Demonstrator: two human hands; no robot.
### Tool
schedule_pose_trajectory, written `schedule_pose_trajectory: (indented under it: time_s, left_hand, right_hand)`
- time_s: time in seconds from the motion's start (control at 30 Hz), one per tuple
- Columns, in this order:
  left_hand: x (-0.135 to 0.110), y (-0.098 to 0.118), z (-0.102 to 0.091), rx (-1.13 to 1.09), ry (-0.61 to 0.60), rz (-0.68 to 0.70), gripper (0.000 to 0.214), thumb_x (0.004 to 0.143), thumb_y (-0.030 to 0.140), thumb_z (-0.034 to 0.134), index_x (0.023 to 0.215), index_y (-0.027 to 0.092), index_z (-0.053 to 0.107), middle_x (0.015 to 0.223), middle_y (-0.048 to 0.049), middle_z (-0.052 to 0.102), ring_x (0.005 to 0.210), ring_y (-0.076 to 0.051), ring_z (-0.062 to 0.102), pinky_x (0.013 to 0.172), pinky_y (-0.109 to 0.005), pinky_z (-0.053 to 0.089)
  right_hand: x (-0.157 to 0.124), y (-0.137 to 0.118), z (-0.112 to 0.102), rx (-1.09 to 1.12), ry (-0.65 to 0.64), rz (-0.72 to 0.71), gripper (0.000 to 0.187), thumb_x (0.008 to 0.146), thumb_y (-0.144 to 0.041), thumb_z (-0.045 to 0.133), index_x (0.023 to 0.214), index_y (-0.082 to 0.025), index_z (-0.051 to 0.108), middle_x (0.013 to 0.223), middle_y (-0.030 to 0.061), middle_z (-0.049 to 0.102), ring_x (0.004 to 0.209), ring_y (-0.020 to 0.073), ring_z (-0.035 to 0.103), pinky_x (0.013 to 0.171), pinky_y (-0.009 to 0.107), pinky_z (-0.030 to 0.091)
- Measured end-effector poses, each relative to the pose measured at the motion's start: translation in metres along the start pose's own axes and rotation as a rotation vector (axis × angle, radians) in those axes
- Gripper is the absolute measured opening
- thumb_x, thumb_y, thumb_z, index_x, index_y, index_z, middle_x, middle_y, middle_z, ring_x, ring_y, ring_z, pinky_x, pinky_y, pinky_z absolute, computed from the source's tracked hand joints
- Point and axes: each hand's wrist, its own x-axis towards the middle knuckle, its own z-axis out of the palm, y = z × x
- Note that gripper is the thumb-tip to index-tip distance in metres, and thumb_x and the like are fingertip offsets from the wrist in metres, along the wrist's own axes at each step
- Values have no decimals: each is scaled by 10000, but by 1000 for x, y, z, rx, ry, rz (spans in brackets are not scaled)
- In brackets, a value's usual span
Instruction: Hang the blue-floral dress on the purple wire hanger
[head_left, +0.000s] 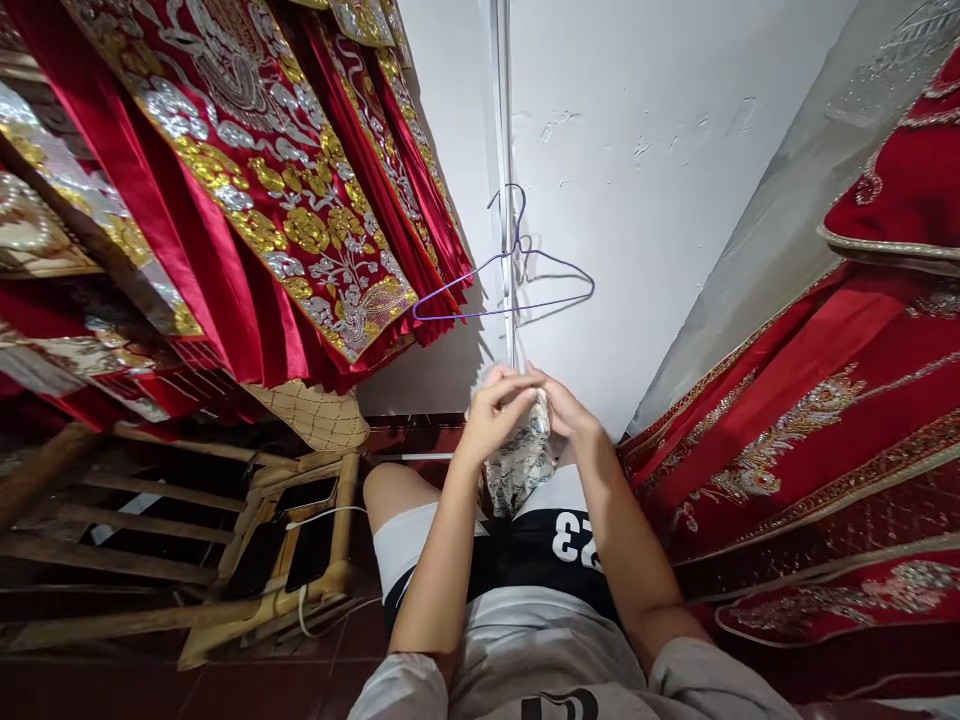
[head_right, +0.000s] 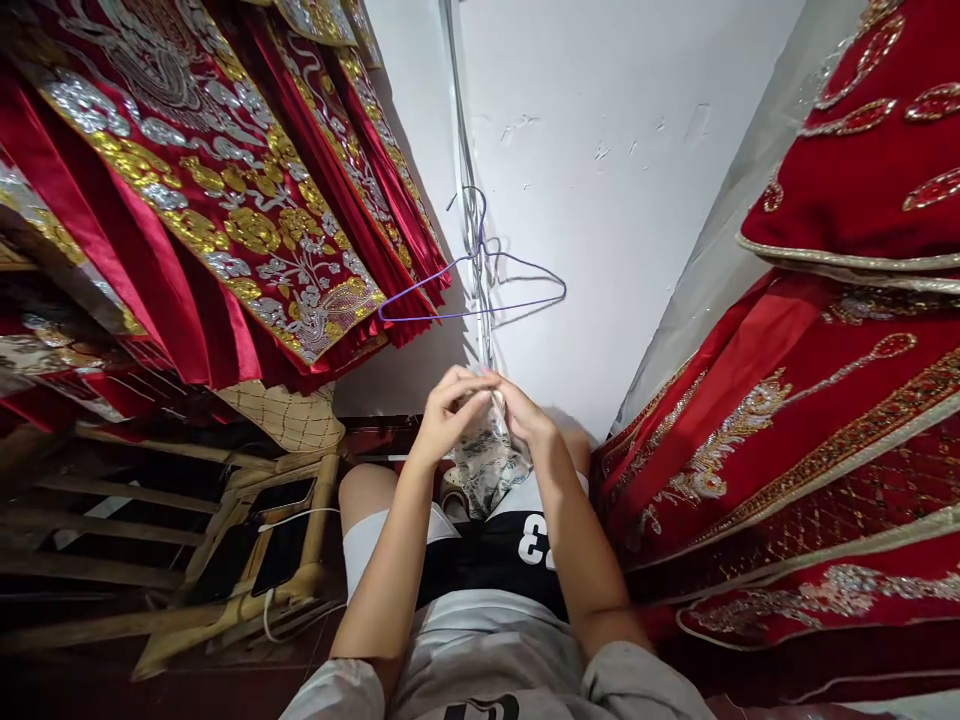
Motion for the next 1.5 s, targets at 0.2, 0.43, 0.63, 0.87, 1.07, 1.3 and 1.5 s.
schedule_pose_trajectory:
  time_s: [0.2, 0.43, 0.63, 0.87, 1.07, 1.3, 1.5]
  left_hand:
    - [19, -38, -32, -146, -340, -243, 606, 913, 735, 556, 988, 176, 778, 946, -107, 734, 899, -274, 671, 808, -377, 556]
    - [29, -44, -104, 492, -510, -261, 507, 898, 589, 601, 589, 194, 532, 574, 6, 488, 549, -134, 389, 552, -267, 292]
    - [53, -34, -153, 983, -628, -414, 355, 861, 403, 597, 554, 225, 587, 573, -62, 619, 484, -181, 461, 576, -306, 338]
    - [79, -20, -162, 1271, -559, -582, 198, 800, 375, 680, 724, 203, 742, 762, -132, 751, 764, -290, 723, 749, -316, 516]
    - [78, 25, -148, 1460, -410, -638, 472, 982, 406, 419, 1139, 127, 766, 1168, -237, 752, 1076, -387, 728, 901, -418, 552]
    - [86, 50, -147, 1502, -239, -453, 484, 986, 332, 364, 1161, 98, 749, 1158, -265, 741, 1110, -423, 710, 906, -467, 555]
    - [110, 21, -150, 1426, -358, -653, 440, 902, 442, 536, 1097, 127, 772, 1106, -235, 764, 1021, -390, 731, 823, -407, 568]
  right_hand:
    - [7, -66, -26, -286, -246, -53, 191, 677, -284, 785, 669, -173, 630, 652, 13, 634, 648, 178, 613, 603, 277, 482]
    - [76, -61, -69, -677, 264, -556, 470, 670, -100, 629, 1119, -177, 743, 854, 21, 721, 902, 219, 662, 885, 322, 503]
    - [106, -16, -88, -744, 286, -431, 308, 684, -108, 519, 844, -134, 781, 829, 82, 757, 855, 239, 678, 839, 332, 508]
    - [106, -12, -102, -687, 220, -475, 815, 677, -74, 519, 1484, -164, 594, 1324, 96, 720, 1137, 257, 665, 1042, 368, 489]
    - [114, -18, -92, -807, 226, -363, 571, 697, -116, 476, 1175, -199, 777, 1066, 72, 777, 1003, 278, 672, 919, 375, 508]
    - [77, -29, -101, -715, 229, -435, 264, 649, -179, 449, 780, -191, 678, 722, 15, 635, 709, 195, 543, 670, 293, 381]
    - [55, -27, -89, -634, 208, -502, 203, 644, -212, 437, 735, -196, 619, 676, -1, 584, 702, 192, 532, 664, 293, 359]
